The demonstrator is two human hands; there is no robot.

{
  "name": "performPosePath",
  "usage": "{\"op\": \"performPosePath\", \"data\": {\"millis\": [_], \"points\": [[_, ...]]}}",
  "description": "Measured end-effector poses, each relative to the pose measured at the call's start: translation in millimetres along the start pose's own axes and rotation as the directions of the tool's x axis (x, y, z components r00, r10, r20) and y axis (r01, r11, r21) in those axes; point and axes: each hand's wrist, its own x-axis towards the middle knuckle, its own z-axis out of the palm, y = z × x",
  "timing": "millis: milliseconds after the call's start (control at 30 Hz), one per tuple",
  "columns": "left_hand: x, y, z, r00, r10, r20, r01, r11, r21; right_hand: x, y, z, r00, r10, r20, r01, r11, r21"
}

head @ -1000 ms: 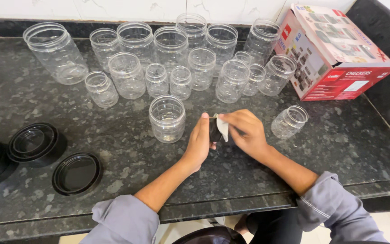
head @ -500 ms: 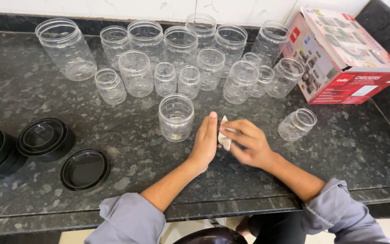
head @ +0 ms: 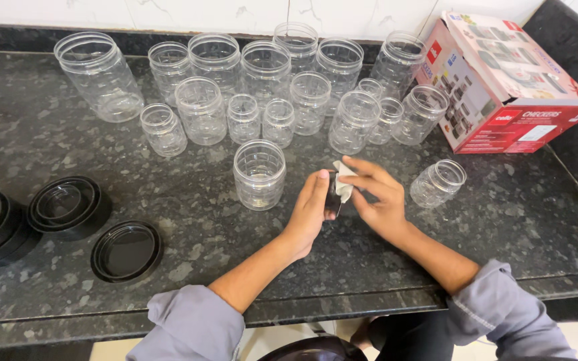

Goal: The person wipes clear plastic jars and their black lids with a cloth on a kitchen counter, then screws a black lid onto a jar and continues wiping more jars one at a time.

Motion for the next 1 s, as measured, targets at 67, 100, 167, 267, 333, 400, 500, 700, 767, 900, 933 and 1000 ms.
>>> {"op": "performPosePath", "data": {"millis": [67, 100, 167, 267, 333, 400, 500, 700, 767, 900, 933, 1000], "points": [[3.4, -1.1, -3.7, 1.000, 0.000, -0.011, 0.000, 1.000, -0.024, 0.3, -1.5, 0.3, 0.978, -0.196, 0.070, 0.198, 0.980, -0.019], [5.0, -0.4, -6.8, 1.000, 0.015, -0.010, -0.016, 0.999, -0.038, 1.6, -2.6, 0.3, 0.950, -0.293, 0.105, 0.297, 0.954, -0.024], [7.0, -0.4, -11.6, 0.999, 0.051, -0.017, -0.052, 0.996, -0.072, 3.1, -5.8, -1.3, 0.926, -0.339, 0.167, 0.334, 0.941, 0.060], [9.7, 0.6, -13.7, 0.996, -0.080, -0.026, 0.079, 0.996, -0.030, 8.3, -10.0, -6.1, 0.961, -0.257, 0.105, 0.259, 0.966, -0.007], [8.1, -2.1, -11.4, 0.998, -0.060, 0.020, 0.060, 0.998, -0.001, 10.9, -10.8, -8.7, 0.981, -0.186, 0.052, 0.189, 0.979, -0.071], [7.3, -4.9, -9.0, 0.998, -0.052, 0.027, 0.052, 0.999, -0.015, 10.5, -10.4, -9.7, 0.988, -0.149, 0.046, 0.153, 0.984, -0.094], [9.2, -3.3, -9.9, 0.998, -0.054, -0.032, 0.052, 0.998, -0.042, 8.3, -8.8, -7.1, 0.911, -0.360, 0.199, 0.355, 0.933, 0.062], [6.0, 0.3, -11.1, 1.000, 0.006, 0.010, -0.006, 0.999, 0.041, 3.2, -6.0, -4.6, 0.999, 0.018, 0.028, -0.019, 0.999, 0.044], [4.8, -0.8, -8.4, 0.997, 0.034, 0.062, -0.039, 0.996, 0.077, 2.3, -4.6, -7.6, 0.979, -0.180, 0.093, 0.175, 0.983, 0.062], [1.6, 4.6, -8.4, 0.983, 0.173, 0.068, -0.181, 0.973, 0.140, 4.7, -3.4, -7.0, 0.950, -0.285, 0.131, 0.277, 0.958, 0.072], [1.2, 6.5, -7.3, 0.986, 0.155, 0.059, -0.163, 0.972, 0.168, 5.1, -3.7, -6.8, 0.973, -0.219, 0.078, 0.214, 0.975, 0.062], [0.6, 9.2, -5.5, 0.986, 0.156, 0.055, -0.165, 0.958, 0.235, 5.8, -3.4, -7.7, 0.996, -0.083, -0.025, 0.084, 0.995, 0.050]]}}
